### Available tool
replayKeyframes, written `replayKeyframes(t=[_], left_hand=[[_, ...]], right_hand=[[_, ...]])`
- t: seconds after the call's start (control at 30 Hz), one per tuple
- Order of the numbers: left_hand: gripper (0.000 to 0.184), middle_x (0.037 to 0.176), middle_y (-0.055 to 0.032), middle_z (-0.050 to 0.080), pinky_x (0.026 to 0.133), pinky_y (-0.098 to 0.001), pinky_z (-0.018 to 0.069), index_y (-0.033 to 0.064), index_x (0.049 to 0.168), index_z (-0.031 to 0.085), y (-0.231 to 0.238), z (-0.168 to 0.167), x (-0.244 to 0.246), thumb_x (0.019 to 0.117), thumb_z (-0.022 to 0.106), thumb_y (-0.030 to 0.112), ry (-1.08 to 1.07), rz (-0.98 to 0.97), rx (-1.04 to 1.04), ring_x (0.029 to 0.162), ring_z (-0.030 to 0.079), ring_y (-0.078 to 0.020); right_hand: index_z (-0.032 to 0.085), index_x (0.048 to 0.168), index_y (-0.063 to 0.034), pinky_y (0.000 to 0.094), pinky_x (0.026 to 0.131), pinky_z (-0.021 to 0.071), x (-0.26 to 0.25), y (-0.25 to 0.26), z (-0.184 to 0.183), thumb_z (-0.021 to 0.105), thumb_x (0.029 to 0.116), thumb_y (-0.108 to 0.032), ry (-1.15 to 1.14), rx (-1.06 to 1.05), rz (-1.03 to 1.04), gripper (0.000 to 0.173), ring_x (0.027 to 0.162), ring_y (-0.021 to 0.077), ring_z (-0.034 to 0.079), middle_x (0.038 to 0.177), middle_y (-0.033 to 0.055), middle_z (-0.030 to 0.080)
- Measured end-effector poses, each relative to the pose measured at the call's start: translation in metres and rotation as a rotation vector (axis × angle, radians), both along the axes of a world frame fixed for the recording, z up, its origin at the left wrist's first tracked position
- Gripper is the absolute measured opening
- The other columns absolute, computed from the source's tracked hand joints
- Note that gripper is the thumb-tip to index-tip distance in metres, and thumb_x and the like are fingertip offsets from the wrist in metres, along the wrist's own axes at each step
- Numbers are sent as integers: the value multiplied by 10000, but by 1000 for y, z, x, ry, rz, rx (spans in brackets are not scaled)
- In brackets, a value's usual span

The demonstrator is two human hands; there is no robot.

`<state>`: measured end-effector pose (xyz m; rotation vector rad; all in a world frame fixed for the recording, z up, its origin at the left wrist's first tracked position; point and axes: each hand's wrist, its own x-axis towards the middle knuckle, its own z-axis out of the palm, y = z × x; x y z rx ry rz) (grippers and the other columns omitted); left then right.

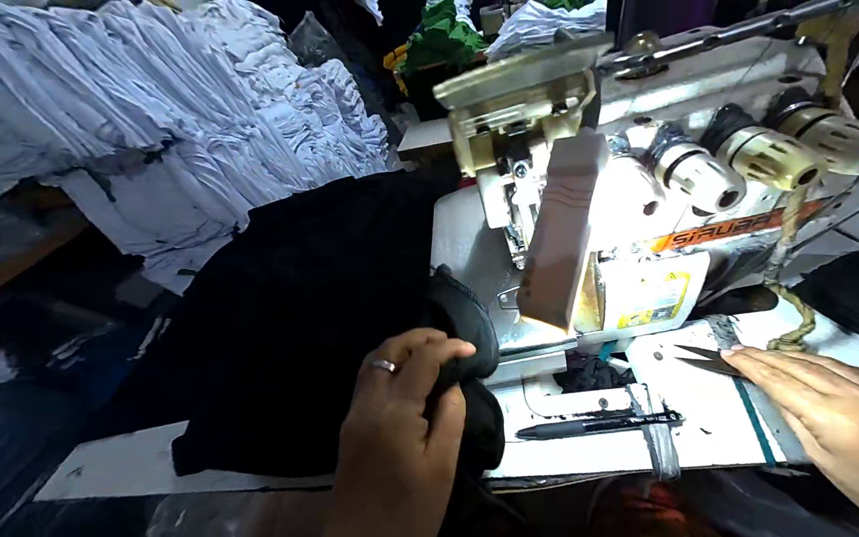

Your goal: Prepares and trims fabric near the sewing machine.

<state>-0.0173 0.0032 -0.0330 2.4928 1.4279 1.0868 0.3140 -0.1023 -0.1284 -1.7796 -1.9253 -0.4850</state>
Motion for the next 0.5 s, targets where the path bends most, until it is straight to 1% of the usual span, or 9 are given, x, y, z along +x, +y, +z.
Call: replayKeyframes(t=[0.07,0.13,0.17,0.23,0.27,0.33,0.4,0.43,0.5], left_hand=[[279,1100,-147,685,937,-341,507,24,1063,754,-13,2,-2,897,530,32,-64,-34,-56,1092,624,-232],[247,1075,-149,702,981,-300,485,-17,1076,741,-22,5,-4,929,543,5,-130,-70,-101,1103,622,-199],[230,1064,-143,711,997,-271,473,-33,1078,735,-27,6,-4,945,552,9,-161,-79,-127,1104,622,-169],[216,1045,-153,722,994,-232,464,-78,1085,718,-34,11,-3,964,570,23,-213,-78,-177,1084,629,-120],[225,1039,-158,721,986,-211,462,-96,1093,711,-37,12,-2,969,573,29,-234,-81,-194,1070,626,-96],[229,1030,-150,716,976,-170,455,-109,1092,706,-38,12,-3,968,572,28,-286,-110,-200,1055,615,-45],[224,1029,-131,708,984,-158,454,-92,1097,717,-36,9,-5,965,577,22,-334,-160,-193,1066,606,-24],[224,1029,-126,706,987,-160,450,-81,1101,723,-36,7,-6,964,579,23,-344,-180,-190,1074,602,-28],[226,1028,-125,702,989,-154,443,-75,1101,728,-36,6,-8,959,579,20,-354,-206,-182,1079,597,-32]], right_hand=[[777,1097,-44,494,822,576,-1,3,10,467,950,-33,-8,29,-8,344,898,359,751,964,162,770],[740,1149,5,518,701,586,-7,4,31,457,984,-56,102,-11,-11,333,786,390,726,892,206,730],[709,1212,33,522,656,572,-15,4,47,441,999,-77,187,-55,4,359,762,393,707,909,231,713],[673,1284,26,508,658,554,-37,4,75,422,1017,-137,303,-117,56,401,791,358,697,988,232,717],[685,1269,8,487,646,558,-50,7,83,436,1027,-186,306,-117,88,397,784,329,701,988,207,721],[719,1206,-54,399,545,530,-78,16,95,484,1045,-301,269,-72,147,377,688,256,676,896,139,711],[728,1217,-82,351,472,467,-101,26,99,527,1017,-463,235,-32,171,474,587,223,610,793,103,656],[732,1235,-91,339,463,454,-110,31,98,524,1003,-488,198,0,162,504,566,219,592,772,94,637],[754,1219,-106,315,450,440,-121,41,96,508,1000,-413,90,85,122,450,545,213,586,727,70,617]])
